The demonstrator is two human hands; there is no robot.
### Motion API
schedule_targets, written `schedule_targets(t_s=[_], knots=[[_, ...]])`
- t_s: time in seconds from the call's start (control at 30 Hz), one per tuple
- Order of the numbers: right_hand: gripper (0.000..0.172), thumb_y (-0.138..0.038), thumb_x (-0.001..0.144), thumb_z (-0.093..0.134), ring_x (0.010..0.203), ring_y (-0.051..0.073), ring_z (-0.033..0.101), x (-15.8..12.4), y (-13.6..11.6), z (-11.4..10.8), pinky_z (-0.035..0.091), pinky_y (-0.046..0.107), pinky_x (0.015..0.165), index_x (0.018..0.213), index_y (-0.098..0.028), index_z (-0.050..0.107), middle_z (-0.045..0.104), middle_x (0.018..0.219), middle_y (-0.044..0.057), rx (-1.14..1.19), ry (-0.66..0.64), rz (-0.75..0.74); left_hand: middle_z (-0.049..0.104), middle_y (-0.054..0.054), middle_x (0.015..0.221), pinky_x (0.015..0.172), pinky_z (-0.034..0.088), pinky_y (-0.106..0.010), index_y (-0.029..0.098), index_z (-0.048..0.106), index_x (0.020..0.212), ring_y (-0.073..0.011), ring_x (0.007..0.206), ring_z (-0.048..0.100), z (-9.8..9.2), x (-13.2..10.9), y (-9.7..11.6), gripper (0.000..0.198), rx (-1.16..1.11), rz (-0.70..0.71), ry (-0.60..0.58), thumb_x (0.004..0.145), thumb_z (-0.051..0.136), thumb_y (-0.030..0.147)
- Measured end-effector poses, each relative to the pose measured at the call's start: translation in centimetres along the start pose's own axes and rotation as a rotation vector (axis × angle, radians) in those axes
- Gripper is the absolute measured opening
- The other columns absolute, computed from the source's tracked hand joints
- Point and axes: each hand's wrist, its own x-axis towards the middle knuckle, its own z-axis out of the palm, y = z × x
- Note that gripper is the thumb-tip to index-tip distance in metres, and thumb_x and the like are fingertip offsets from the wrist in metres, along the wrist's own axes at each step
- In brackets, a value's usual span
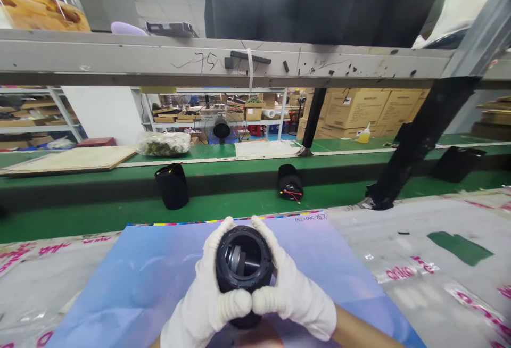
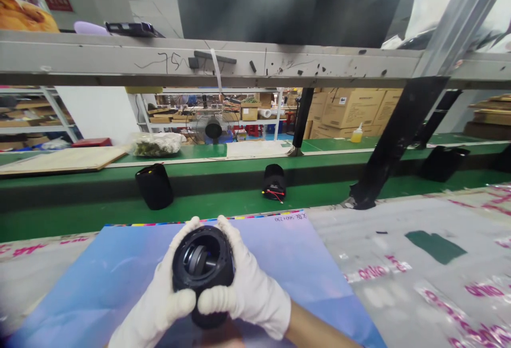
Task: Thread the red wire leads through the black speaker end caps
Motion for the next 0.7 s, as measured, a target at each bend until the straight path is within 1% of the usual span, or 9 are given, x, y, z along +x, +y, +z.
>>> schedule_targets(t_s=[0.07,0.13,0.2,0.3,0.37,0.47,0.57,0.63,0.7], knots=[[0.126,-0.048,0.056,0.091,0.141,0.032,0.037,0.0,-1.2,-0.1,0.028,0.049,0.116,0.153,-0.026,0.014,0.035,0.153,0.014,-0.105,0.0,0.038,0.051,-0.011,0.142,0.107,0.041,-0.051,0.029,0.039,0.139,-0.037,0.129,0.051,-0.2,0.1,0.2,0.086,0.164,0.053,0.048,0.068,0.074,0.063],[0.125,-0.044,0.054,0.092,0.141,0.034,0.035,0.2,-2.3,-0.3,0.027,0.051,0.116,0.153,-0.026,0.018,0.032,0.155,0.014,-0.261,0.003,0.071,0.054,-0.011,0.14,0.106,0.042,-0.052,0.028,0.042,0.137,-0.038,0.127,0.053,-0.2,0.3,0.2,0.085,0.255,0.112,0.08,0.067,0.073,0.066],[0.133,-0.043,0.048,0.094,0.141,0.037,0.032,0.4,-3.2,-0.8,0.024,0.053,0.117,0.154,-0.026,0.017,0.03,0.155,0.014,-0.417,-0.018,0.101,0.059,-0.01,0.135,0.104,0.044,-0.051,0.03,0.03,0.144,-0.037,0.124,0.056,-0.1,0.3,0.0,0.098,0.266,0.143,0.087,0.065,0.074,0.067],[0.146,-0.043,0.04,0.096,0.141,0.04,0.032,1.0,-4.3,-1.4,0.023,0.057,0.116,0.156,-0.027,0.009,0.031,0.154,0.015,-0.575,-0.097,0.148,0.063,-0.009,0.13,0.102,0.046,-0.05,0.031,0.007,0.151,-0.0343,0.119,0.061,-0.1,0.2,-0.2,0.11,0.264,0.147,0.042,0.07,0.07,0.066],[0.148,-0.046,0.039,0.096,0.139,0.04,0.034,1.3,-4.7,-1.5,0.027,0.056,0.114,0.156,-0.028,0.008,0.032,0.153,0.015,-0.613,-0.122,0.157,0.063,-0.012,0.13,0.102,0.045,-0.052,0.028,0.013,0.151,-0.0365,0.119,0.06,-0.2,0.1,-0.3,0.104,0.362,0.187,0.058,0.072,0.066,0.069],[0.135,-0.052,0.041,0.093,0.131,0.035,0.044,1.9,-5.0,-1.3,0.038,0.05,0.109,0.154,-0.029,0.022,0.041,0.144,0.013,-0.618,-0.123,0.072,0.062,-0.013,0.13,0.096,0.049,-0.051,0.027,0.031,0.146,-0.0387,0.117,0.061,-0.6,0.3,-0.3,0.092,0.528,0.285,0.107,0.073,0.062,0.072],[0.114,-0.056,0.04,0.092,0.116,0.029,0.055,2.6,-5.0,-1.4,0.046,0.041,0.102,0.141,-0.03,0.047,0.052,0.126,0.006,-0.665,-0.209,-0.115,0.064,-0.01,0.127,0.087,0.055,-0.043,0.029,0.037,0.143,-0.0332,0.11,0.066,-0.9,0.7,-0.3,0.082,0.574,0.418,0.109,0.076,0.059,0.071],[0.109,-0.061,0.041,0.09,0.109,0.026,0.056,2.9,-5.1,-1.5,0.047,0.038,0.099,0.137,-0.029,0.05,0.053,0.121,0.005,-0.708,-0.265,-0.205,0.067,-0.009,0.119,0.081,0.057,-0.038,0.028,0.04,0.142,-0.0277,0.1,0.069,-1.0,0.9,-0.2,0.076,0.605,0.521,0.11,0.08,0.059,0.067],[0.11,-0.064,0.045,0.087,0.11,0.026,0.055,3.0,-5.3,-1.5,0.047,0.039,0.098,0.14,-0.029,0.046,0.051,0.124,0.006,-0.732,-0.261,-0.218,0.068,-0.008,0.115,0.08,0.057,-0.036,0.028,0.04,0.142,-0.0249,0.095,0.07,-1.1,1.0,0.2,0.071,0.615,0.576,0.102,0.083,0.058,0.063]])
